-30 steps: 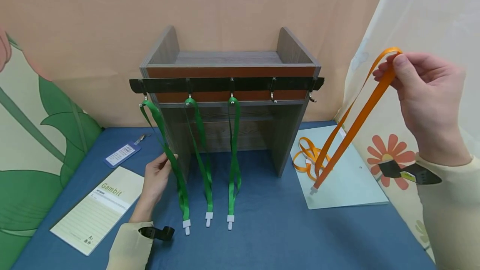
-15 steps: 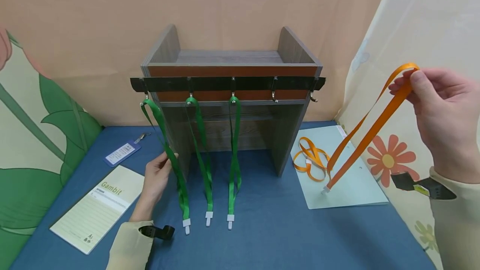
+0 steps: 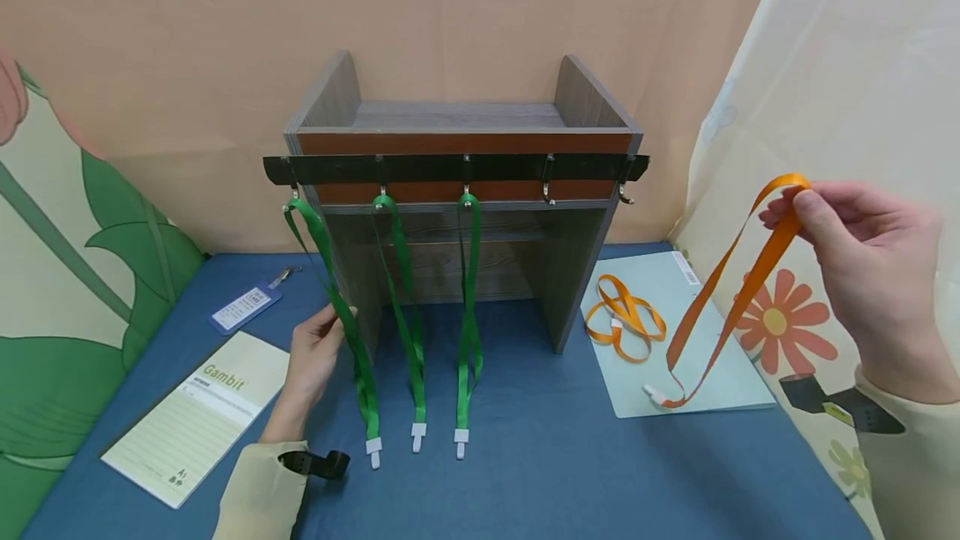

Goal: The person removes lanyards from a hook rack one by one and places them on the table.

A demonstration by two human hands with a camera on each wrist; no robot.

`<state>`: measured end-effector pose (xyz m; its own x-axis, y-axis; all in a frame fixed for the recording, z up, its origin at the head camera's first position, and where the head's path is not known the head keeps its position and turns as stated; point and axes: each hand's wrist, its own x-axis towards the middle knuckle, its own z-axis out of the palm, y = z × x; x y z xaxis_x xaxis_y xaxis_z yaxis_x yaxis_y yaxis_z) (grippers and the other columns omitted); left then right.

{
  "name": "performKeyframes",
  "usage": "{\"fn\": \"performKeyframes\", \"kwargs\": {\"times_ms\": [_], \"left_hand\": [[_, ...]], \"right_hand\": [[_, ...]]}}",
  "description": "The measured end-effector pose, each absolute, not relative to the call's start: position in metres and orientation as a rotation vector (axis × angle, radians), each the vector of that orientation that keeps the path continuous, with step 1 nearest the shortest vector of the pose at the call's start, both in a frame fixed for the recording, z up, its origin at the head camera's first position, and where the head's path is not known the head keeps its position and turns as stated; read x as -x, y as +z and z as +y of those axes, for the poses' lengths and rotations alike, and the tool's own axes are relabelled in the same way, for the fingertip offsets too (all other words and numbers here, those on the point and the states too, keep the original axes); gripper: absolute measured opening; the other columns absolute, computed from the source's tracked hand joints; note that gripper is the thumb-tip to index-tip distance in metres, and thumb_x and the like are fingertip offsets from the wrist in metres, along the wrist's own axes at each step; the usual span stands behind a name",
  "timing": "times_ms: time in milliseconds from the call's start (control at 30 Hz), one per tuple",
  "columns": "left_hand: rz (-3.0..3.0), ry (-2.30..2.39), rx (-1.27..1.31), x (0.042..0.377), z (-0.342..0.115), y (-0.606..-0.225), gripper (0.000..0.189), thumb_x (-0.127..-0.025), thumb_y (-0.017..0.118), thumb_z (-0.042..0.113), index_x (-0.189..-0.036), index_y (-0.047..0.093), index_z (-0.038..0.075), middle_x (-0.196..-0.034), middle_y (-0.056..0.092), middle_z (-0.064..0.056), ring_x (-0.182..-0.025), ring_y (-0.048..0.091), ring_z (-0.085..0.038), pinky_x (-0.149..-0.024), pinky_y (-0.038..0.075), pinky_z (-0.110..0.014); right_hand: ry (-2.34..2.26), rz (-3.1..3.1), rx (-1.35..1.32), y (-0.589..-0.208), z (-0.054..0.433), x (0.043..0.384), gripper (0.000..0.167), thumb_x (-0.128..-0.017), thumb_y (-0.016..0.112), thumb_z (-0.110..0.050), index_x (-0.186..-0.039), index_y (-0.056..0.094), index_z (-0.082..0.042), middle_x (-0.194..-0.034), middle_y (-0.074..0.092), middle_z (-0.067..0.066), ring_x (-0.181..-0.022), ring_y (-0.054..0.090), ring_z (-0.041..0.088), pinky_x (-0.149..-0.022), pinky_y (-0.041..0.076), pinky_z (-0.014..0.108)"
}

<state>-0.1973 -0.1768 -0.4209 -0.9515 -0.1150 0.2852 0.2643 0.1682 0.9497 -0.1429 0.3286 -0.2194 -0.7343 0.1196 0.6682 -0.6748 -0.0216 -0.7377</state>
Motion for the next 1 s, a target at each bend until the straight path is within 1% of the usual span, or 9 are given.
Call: {"fn": "performKeyframes", "kwargs": {"times_ms": [167,367,467,633,867,967,1000], "left_hand": [[-2.174,-1.834,0.133,0.196,-0.176,-0.420,0.033,-0.098,0.056,0.012,-0.123,0.059,-0.008,-0.103,0.062,-0.022,-0.079,0.052,-0.010,-0.068,0.046,-0.023],[-2.170,-1.835,0.138,0.197,-0.176,-0.420,0.032,-0.097,0.057,0.012,-0.122,0.060,-0.008,-0.100,0.062,-0.022,-0.078,0.052,-0.010,-0.068,0.046,-0.025],[-2.174,-1.832,0.135,0.198,-0.176,-0.421,0.032,-0.098,0.056,0.012,-0.122,0.060,-0.008,-0.100,0.063,-0.019,-0.079,0.052,-0.010,-0.069,0.046,-0.025],[-2.172,-1.840,0.131,0.198,-0.177,-0.422,0.033,-0.098,0.056,0.013,-0.124,0.059,-0.007,-0.105,0.065,-0.010,-0.084,0.054,-0.009,-0.071,0.047,-0.024],[-2.151,-1.848,0.173,0.198,-0.178,-0.423,0.034,-0.097,0.057,0.013,-0.123,0.059,-0.009,-0.102,0.065,-0.015,-0.082,0.055,-0.009,-0.069,0.047,-0.022],[-2.146,-1.850,0.173,0.204,-0.182,-0.432,0.033,-0.098,0.057,0.012,-0.123,0.060,-0.007,-0.103,0.065,-0.014,-0.083,0.055,-0.009,-0.069,0.047,-0.023],[-2.145,-1.850,0.169,0.207,-0.183,-0.436,0.033,-0.098,0.057,0.013,-0.124,0.060,-0.007,-0.103,0.066,-0.010,-0.083,0.055,-0.010,-0.069,0.047,-0.023]], "right_hand": [[1.817,-1.779,-0.489,-0.235,0.334,0.139,0.023,-0.088,0.060,0.010,-0.103,0.055,0.027,-0.084,0.066,0.023,-0.076,0.066,0.026,-0.079,0.051,0.029],[1.911,-1.745,-0.477,-0.252,0.343,0.135,0.022,-0.090,0.055,0.012,-0.106,0.053,0.028,-0.085,0.066,0.023,-0.075,0.066,0.028,-0.077,0.051,0.032],[1.932,-1.751,-0.461,-0.258,0.346,0.136,0.023,-0.090,0.055,0.012,-0.107,0.053,0.027,-0.086,0.066,0.023,-0.074,0.067,0.028,-0.075,0.051,0.032],[1.939,-1.787,-0.419,-0.271,0.352,0.140,0.021,-0.090,0.057,0.011,-0.106,0.055,0.025,-0.085,0.067,0.021,-0.074,0.066,0.026,-0.076,0.051,0.030],[1.880,-1.925,-0.311,-0.292,0.359,0.145,0.021,-0.089,0.062,0.005,-0.105,0.060,0.019,-0.085,0.069,0.015,-0.076,0.068,0.022,-0.075,0.050,0.026],[1.893,-1.943,-0.309,-0.300,0.359,0.147,0.020,-0.090,0.062,0.005,-0.104,0.060,0.018,-0.085,0.069,0.014,-0.077,0.068,0.021,-0.075,0.050,0.026],[1.894,-1.952,-0.304,-0.302,0.358,0.148,0.019,-0.090,0.062,0.004,-0.104,0.060,0.017,-0.085,0.069,0.014,-0.077,0.068,0.020,-0.075,0.050,0.026]]}}
